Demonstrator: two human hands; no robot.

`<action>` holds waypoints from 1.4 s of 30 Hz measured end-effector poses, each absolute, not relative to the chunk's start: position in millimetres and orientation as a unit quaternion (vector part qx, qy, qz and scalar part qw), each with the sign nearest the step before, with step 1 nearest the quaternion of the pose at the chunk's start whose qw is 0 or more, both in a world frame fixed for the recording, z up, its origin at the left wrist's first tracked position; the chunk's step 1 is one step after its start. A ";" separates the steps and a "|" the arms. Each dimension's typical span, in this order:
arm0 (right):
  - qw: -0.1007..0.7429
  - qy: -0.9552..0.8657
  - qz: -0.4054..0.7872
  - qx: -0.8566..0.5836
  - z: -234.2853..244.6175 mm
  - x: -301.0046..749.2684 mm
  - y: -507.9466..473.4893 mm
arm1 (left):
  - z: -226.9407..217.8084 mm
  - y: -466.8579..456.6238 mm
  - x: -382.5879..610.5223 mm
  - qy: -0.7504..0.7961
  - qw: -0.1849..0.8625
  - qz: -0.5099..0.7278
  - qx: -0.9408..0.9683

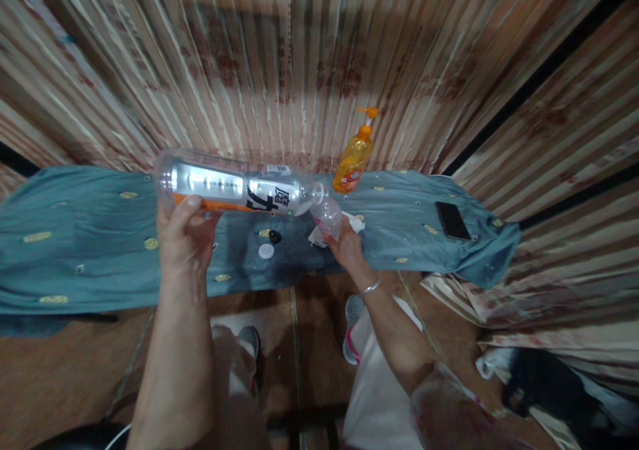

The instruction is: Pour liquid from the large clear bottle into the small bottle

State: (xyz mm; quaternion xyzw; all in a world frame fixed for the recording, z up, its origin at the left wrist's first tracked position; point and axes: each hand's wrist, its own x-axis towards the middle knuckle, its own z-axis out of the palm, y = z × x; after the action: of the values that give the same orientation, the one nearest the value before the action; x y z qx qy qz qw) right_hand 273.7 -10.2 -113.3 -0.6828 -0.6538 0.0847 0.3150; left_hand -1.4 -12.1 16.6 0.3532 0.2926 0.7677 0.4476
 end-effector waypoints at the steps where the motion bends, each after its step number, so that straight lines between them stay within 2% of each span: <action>1: 0.317 -0.655 0.086 -0.681 -113.1 273.8 -10.2 | 16.9 -12.0 -1.6 0.293 0.447 0.768 0.351; 42: 0.324 -0.662 0.073 -0.672 -120.1 276.5 -8.3 | 16.2 -11.5 -1.7 0.291 0.446 0.766 0.360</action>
State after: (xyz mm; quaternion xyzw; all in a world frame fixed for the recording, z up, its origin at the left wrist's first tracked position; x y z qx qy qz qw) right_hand 276.5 -8.3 -120.1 -0.6721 -0.6617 0.0732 0.3242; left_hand -1.7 -11.5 16.2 0.3602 0.2911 0.7660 0.4459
